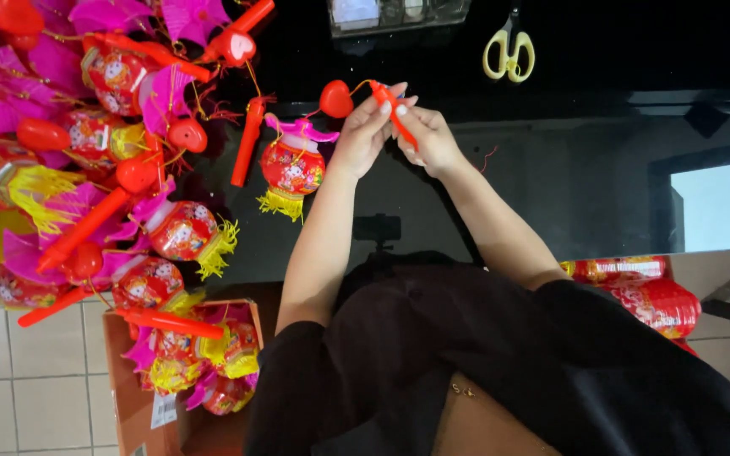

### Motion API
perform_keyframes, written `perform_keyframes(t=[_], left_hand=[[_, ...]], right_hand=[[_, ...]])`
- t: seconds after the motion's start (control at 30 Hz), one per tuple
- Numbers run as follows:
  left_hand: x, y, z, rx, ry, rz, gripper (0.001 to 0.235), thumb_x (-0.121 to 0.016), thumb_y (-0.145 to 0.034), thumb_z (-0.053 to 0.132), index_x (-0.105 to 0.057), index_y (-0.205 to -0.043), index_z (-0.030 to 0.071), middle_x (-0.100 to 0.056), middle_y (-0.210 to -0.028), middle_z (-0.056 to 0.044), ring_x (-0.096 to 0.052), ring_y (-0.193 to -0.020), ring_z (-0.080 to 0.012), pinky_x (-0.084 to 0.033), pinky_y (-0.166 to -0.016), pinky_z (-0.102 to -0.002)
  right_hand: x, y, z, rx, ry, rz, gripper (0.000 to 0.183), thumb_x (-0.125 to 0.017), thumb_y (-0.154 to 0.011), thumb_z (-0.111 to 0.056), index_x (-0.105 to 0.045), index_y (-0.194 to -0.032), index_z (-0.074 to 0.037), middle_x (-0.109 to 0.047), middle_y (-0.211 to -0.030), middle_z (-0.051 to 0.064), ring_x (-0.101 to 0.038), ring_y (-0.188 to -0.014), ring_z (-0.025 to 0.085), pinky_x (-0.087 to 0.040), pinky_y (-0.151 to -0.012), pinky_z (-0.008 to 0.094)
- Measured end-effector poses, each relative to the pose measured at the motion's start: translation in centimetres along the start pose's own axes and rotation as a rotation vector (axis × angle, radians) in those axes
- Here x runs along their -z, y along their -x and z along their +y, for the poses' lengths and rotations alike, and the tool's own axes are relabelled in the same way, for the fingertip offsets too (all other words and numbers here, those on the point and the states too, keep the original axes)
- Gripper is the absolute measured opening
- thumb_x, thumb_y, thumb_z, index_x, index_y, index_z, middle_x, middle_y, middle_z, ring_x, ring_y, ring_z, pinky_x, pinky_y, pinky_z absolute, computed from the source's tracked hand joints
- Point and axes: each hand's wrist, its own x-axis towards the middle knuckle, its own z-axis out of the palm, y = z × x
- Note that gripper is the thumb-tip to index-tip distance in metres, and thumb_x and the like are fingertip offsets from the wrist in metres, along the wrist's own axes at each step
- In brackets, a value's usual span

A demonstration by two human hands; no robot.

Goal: Assembling small decorative lanterns by attaching plastic handles to the lantern bodies.

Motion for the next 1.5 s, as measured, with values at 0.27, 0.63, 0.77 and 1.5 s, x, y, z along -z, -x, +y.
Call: perform_keyframes(t=[0.27, 0.63, 0.77, 1.5], left_hand=[[2.0, 0.2, -0.1, 0.009, 0.096, 0.107, 0.036, -0.068, -0.102, 0.013, -0.064, -0.137, 0.004, -0.073, -0.124, -0.019, -0.075, -0.106, -0.0228, -0.063, -0.093, -0.036], [6.7, -1.2, -0.3, -0.011, 0.145, 0.088, 0.036, -0.069, -0.1, 0.01, -0.063, -0.135, 0.005, -0.071, -0.128, -0.02, -0.071, -0.117, -0.0317, -0.061, -0.1, -0.046], [6.2, -1.4, 0.7, -0.037, 0.16, 0.082, 0.035, -0.071, -0.099, 0.008, -0.065, -0.133, 0.005, -0.071, -0.128, -0.021, -0.069, -0.12, -0.0331, -0.057, -0.105, -0.047], [8.6, -1.2, 1.1, -0.056, 0.233, 0.102, 0.039, -0.07, -0.097, 0.006, -0.062, -0.134, 0.004, -0.068, -0.131, -0.022, -0.064, -0.125, -0.0405, -0.059, -0.103, -0.056]], right_hand=[[-0.7, -0.3, 0.2, 0.041, 0.026, -0.032, 0.029, -0.054, -0.106, -0.011, -0.064, -0.082, 0.002, -0.046, -0.046, 0.013, -0.04, -0.027, 0.01, -0.027, -0.025, 0.021], [1.5, -0.8, 0.3, -0.03, -0.304, -0.253, 0.026, -0.047, -0.107, -0.009, -0.062, -0.118, 0.009, -0.048, -0.051, 0.012, -0.043, -0.032, 0.008, -0.032, -0.033, 0.018], [1.8, -1.9, 1.2, 0.031, -0.341, -0.197, 0.023, -0.048, -0.105, -0.003, -0.061, -0.118, 0.01, -0.043, -0.051, 0.012, -0.04, -0.032, 0.009, -0.031, -0.035, 0.018], [0.7, -2.3, 3.0, 0.268, -0.081, -0.048, 0.026, -0.048, -0.108, -0.01, -0.065, -0.113, 0.009, -0.049, -0.05, 0.012, -0.041, -0.033, 0.01, -0.03, -0.035, 0.02]])
